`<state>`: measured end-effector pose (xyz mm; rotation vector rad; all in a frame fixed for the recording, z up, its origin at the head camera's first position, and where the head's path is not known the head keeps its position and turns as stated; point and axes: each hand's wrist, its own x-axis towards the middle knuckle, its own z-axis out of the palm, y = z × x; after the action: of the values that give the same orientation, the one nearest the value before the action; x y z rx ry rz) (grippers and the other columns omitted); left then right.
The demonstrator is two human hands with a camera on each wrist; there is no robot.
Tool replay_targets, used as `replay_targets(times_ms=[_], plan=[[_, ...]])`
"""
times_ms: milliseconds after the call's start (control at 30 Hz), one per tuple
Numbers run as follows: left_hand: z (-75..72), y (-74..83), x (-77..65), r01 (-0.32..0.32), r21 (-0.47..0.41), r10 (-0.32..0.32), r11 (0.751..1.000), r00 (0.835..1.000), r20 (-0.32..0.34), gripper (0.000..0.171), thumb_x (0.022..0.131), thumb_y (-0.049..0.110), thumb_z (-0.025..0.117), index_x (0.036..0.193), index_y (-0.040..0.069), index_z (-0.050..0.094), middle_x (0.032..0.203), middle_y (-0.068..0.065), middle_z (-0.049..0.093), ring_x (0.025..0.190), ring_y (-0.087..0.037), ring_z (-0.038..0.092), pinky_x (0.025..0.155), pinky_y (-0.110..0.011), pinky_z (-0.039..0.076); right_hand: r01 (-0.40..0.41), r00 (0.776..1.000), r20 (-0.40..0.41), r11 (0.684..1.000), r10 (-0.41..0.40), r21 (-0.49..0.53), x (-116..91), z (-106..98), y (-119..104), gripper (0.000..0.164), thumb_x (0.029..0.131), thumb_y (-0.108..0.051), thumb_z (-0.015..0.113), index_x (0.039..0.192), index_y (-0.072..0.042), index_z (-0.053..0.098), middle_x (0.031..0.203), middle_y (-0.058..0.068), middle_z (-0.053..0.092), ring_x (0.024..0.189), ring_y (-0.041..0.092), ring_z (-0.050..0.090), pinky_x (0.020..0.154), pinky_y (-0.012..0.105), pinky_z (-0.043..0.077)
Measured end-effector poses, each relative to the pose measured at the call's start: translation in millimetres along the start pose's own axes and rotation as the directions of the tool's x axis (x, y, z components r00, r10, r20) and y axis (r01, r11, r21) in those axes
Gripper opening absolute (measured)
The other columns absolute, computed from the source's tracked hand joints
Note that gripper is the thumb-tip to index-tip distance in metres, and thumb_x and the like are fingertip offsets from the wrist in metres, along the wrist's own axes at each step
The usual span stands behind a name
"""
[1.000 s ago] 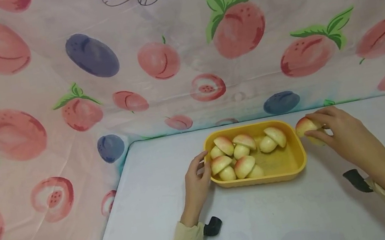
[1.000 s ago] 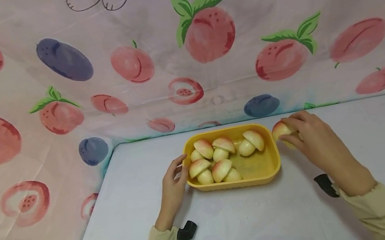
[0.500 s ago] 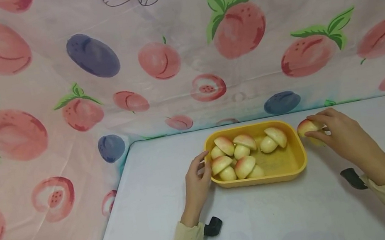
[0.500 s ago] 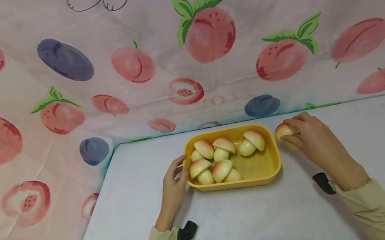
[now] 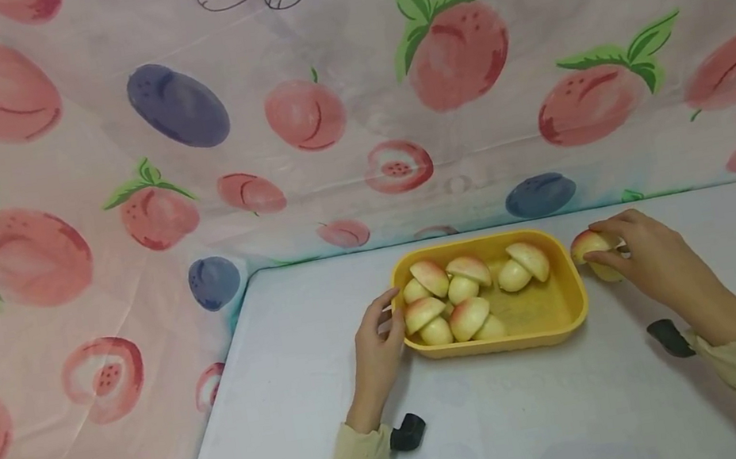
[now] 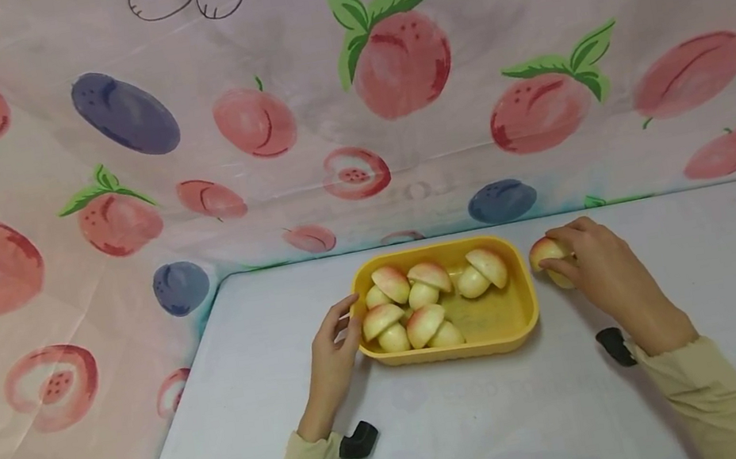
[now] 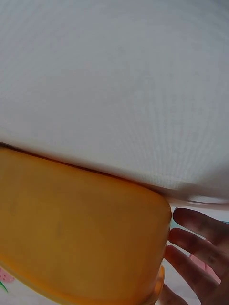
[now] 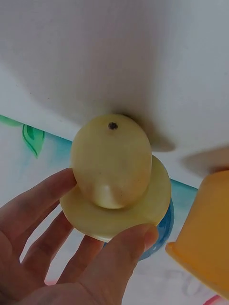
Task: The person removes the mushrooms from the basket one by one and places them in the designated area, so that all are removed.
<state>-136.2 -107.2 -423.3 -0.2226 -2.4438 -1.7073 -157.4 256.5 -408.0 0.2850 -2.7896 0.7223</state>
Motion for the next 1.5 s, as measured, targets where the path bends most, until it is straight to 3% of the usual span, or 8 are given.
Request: replay_targets(times_ms=[533,800,900,1067,1333,1500], plan=[[-1.1,1.2,-0.6,-0.004,0.011,0.004,1.0,1.0,0.005,0.033,0.101,0.002,0.053,0.133,-0.001,0.058,0.138,-0.015,0.057,0.112,-0.034,0.061,0.088,-0.039,0.054,-0.023,0.999,0.025,1.0,0.022,0.004,7.0,2.5,8.3,0.047,0.087,-0.018,0.077,0.119,0.013,0.062,0.11,0.033,0.058,0.096,0.047,0.058,0.081,0.063,0.048],[5.2,-33.4,7.5,0.002,0.008,-0.002,1.0,1.0,-0.01,0.034,0.102,0.008,0.055,0.135,0.008,0.059,0.14,-0.009,0.057,0.112,-0.03,0.062,0.088,-0.041,0.054,-0.043,0.998,0.042,0.999,0.043,-0.013,7.5,3.1,9.9,0.051,0.091,-0.022,0.074,0.122,0.016,0.058,0.113,0.036,0.055,0.103,0.051,0.053,0.088,0.067,0.043],[4.8,-37.8,7.7,-0.012,0.004,0.012,1.0,1.0,-0.01,0.033,0.102,0.012,0.056,0.134,0.014,0.061,0.139,-0.004,0.057,0.112,-0.025,0.062,0.088,-0.038,0.054,-0.018,1.0,0.021,1.0,0.018,-0.022,6.7,3.4,9.6,0.05,0.09,-0.02,0.074,0.121,0.016,0.059,0.116,0.037,0.054,0.108,0.053,0.05,0.092,0.068,0.04],[4.2,-38.4,7.8,-0.014,0.009,0.014,1.0,1.0,-0.009,0.033,0.102,0.014,0.056,0.134,0.016,0.061,0.139,-0.002,0.058,0.111,-0.023,0.062,0.088,-0.036,0.055,0.006,1.0,-0.002,0.999,-0.006,-0.036,5.9,2.9,8.5,0.049,0.089,-0.019,0.075,0.12,0.016,0.059,0.117,0.037,0.054,0.109,0.053,0.048,0.095,0.068,0.038],[5.8,-35.7,8.4,0.017,0.028,-0.017,0.999,1.0,-0.014,0.034,0.101,0.005,0.054,0.135,0.005,0.059,0.14,-0.012,0.057,0.113,-0.033,0.061,0.089,-0.042,0.053,0.027,1.0,-0.006,0.999,-0.027,-0.038,4.3,-0.2,2.6,0.046,0.089,-0.017,0.075,0.119,0.014,0.06,0.117,0.036,0.054,0.109,0.052,0.048,0.094,0.067,0.039],[4.4,-36.4,7.5,0.001,0.023,-0.001,1.0,1.0,-0.009,0.033,0.102,0.012,0.055,0.135,0.013,0.06,0.139,-0.004,0.058,0.113,-0.025,0.062,0.089,-0.037,0.054,0.036,0.999,-0.007,0.999,-0.037,-0.025,2.5,-3.1,-3.5,0.045,0.089,-0.016,0.074,0.121,0.013,0.06,0.119,0.035,0.053,0.111,0.051,0.047,0.094,0.067,0.039]])
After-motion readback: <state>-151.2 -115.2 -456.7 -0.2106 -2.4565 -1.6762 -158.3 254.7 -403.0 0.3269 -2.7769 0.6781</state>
